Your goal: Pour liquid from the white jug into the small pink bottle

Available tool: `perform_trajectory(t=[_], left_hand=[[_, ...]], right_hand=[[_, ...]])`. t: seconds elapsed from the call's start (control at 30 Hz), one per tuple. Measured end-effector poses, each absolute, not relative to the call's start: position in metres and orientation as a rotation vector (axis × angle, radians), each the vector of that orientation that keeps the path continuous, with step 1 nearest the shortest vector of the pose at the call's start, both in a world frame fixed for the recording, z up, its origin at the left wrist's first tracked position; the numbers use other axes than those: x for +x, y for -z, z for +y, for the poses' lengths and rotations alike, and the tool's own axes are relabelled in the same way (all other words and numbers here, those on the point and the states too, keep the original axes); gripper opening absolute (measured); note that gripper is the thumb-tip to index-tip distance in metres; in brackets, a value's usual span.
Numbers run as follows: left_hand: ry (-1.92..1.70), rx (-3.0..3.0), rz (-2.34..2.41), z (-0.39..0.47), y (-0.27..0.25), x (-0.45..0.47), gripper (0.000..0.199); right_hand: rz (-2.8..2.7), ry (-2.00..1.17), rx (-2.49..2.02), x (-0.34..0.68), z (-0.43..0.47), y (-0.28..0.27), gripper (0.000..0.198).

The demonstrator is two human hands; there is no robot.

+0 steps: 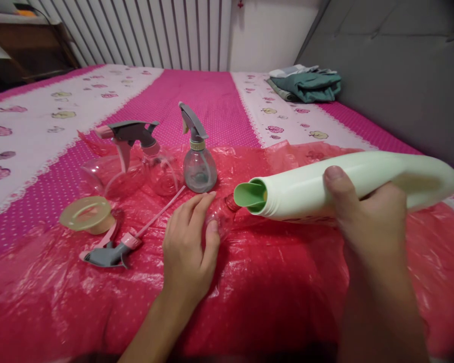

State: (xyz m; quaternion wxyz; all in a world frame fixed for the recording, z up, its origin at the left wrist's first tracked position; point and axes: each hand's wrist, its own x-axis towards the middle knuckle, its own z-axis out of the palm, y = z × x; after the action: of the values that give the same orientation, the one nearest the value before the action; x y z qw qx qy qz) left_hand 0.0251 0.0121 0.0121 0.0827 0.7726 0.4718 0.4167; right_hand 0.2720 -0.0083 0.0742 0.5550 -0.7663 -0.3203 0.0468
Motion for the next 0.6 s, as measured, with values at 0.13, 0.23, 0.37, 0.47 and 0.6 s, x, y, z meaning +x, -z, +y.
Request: perform_trajectory(t=[0.13, 0.23, 0.37, 0.47, 0.6], left_hand=[[-1.246, 2.306, 1.407, 0.0121, -0.0121, 0.0251, 0.041], [-1.248, 2.307, 1.405, 0.0120, -0.0123, 0.0253, 0.041], [-1.254, 2.312, 1.405, 0.0121, -0.0123, 0.0254, 0.041], [-1.256, 2.309, 1.404, 0.0121, -0.0121, 0.0252, 0.041], [-1.248, 2.306, 1.406, 0.0119, -0.0120, 0.0248, 0.041]], right_hand=[[-0.755, -0.107, -1.815, 0.2719, -0.0077, -0.0722, 0.082], [-0.752, -0.109, -1.814, 0.2721, -0.0073, -0.0718, 0.082], [-0.752, -0.105, -1.815, 0.2728, -0.0072, -0.0726, 0.081], [-0.755, -0.107, -1.814, 0.2729, -0.0074, -0.0726, 0.081], [-0.769, -0.097, -1.807, 0.2721, -0.0078, -0.0724, 0.080]])
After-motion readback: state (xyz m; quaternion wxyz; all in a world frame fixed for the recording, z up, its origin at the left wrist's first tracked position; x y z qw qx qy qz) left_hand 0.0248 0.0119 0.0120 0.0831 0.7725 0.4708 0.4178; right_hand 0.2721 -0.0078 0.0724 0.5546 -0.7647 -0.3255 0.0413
